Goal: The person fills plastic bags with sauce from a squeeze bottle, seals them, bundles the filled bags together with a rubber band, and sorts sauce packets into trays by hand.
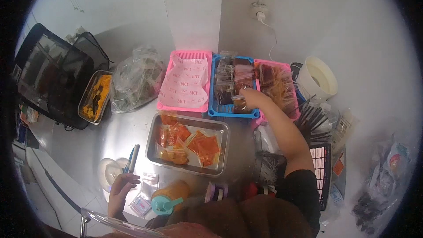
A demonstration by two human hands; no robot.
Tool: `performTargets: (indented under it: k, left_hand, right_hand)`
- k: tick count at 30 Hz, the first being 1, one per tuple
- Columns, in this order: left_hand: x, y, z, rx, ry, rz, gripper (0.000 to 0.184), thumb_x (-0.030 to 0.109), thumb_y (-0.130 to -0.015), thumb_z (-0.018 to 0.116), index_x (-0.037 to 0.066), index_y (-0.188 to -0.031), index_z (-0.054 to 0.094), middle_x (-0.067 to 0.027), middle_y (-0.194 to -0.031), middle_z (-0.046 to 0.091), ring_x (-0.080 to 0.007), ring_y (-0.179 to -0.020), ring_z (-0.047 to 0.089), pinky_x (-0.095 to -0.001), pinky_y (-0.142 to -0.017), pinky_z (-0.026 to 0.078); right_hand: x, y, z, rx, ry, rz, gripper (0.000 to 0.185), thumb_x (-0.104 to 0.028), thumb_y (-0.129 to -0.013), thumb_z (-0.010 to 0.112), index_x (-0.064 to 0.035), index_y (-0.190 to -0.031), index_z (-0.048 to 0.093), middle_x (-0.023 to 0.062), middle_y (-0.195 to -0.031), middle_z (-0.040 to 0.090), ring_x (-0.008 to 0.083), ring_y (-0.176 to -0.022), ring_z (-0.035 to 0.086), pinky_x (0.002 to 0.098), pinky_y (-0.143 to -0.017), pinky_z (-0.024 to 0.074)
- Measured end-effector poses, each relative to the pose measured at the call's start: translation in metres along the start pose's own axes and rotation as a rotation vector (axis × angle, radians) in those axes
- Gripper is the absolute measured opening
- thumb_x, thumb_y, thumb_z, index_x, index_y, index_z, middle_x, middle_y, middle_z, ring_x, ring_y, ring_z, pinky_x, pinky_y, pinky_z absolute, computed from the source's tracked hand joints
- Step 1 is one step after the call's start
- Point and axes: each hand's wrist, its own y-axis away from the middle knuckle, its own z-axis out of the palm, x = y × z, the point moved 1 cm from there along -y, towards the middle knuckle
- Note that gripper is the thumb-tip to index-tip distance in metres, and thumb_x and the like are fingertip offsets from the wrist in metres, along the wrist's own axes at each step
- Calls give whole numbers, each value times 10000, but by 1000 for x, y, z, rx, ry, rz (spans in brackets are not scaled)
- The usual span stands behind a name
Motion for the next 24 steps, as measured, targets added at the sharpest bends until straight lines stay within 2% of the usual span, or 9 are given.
performTargets:
  k: [2, 5, 8, 11, 13, 18, 19, 22, 24]
  left_hand:
    - [0, 0, -1, -1, -7, 0, 279, 72, -898, 543, 18, -1169, 502, -115, -1108, 613, -202, -1029, 578, -313, -897, 430]
    - [0, 0, -1, 4, -13, -4, 274, 63, -898, 536, 15, -1166, 503, -115, -1107, 612, -202, -1029, 577, -315, -899, 431]
    - [2, -3, -3, -16, -30, 14, 276, 45, -894, 533, 9, -1166, 500, -113, -1107, 609, -201, -1033, 575, -324, -913, 432]
    - [21, -26, 5, -83, -69, 47, 263, 40, -891, 543, -6, -1148, 513, -112, -1112, 601, -191, -1040, 569, -336, -926, 439]
    - [43, -58, 23, -220, -293, 154, 250, 80, -892, 568, 1, -1127, 536, -95, -1096, 608, -173, -1029, 573, -322, -899, 453]
    - [56, -165, 142, -628, -672, 397, 358, 243, -854, 628, 6, -1110, 547, -171, -1038, 593, -294, -987, 584, -362, -868, 458]
    - [40, -197, 168, -713, -778, 510, 438, 258, -867, 623, 15, -1211, 502, -155, -1130, 565, -282, -1055, 560, -382, -903, 448]
    - [8, -258, 250, -578, -921, 700, 592, 248, -810, 657, 13, -1290, 402, -203, -1238, 476, -354, -1143, 485, -428, -964, 402]
    - [-13, -289, 286, -501, -957, 753, 637, 228, -788, 662, 19, -1312, 365, -211, -1284, 436, -373, -1167, 456, -440, -981, 386]
  right_hand:
    - [0, -1, 11, 60, -9, -76, 240, -193, -719, 701, -27, -870, 614, 212, -880, 637, 355, -894, 622, 437, -771, 488]
    - [4, -10, 22, 44, 114, 57, 197, -175, -721, 706, -27, -791, 595, 190, -786, 633, 354, -824, 630, 425, -724, 491]
    - [-4, 15, -7, 162, -169, 80, 181, -129, -710, 710, -24, -739, 565, 169, -718, 618, 345, -747, 623, 410, -669, 478]
    - [6, 33, -11, 88, -219, 107, 171, -69, -692, 699, -21, -721, 537, 161, -690, 605, 325, -697, 613, 397, -630, 458]
    - [6, 37, -3, 134, -265, 39, 178, -66, -690, 700, -25, -718, 529, 160, -686, 602, 320, -681, 608, 398, -623, 457]
    - [-6, 41, -2, 98, -251, -5, 146, -50, -711, 663, -31, -729, 519, 147, -676, 599, 313, -680, 614, 393, -613, 457]
    - [-8, 42, -7, 60, -183, -10, 109, -41, -723, 641, -32, -746, 534, 145, -702, 615, 295, -708, 626, 393, -614, 458]
    - [-2, 38, -11, -99, -270, 55, 122, -64, -726, 661, -36, -761, 547, 141, -742, 632, 282, -749, 633, 395, -628, 462]
    - [6, 35, -16, -131, -195, -42, 222, -176, -703, 731, -40, -821, 601, 139, -788, 649, 277, -787, 639, 389, -664, 476]
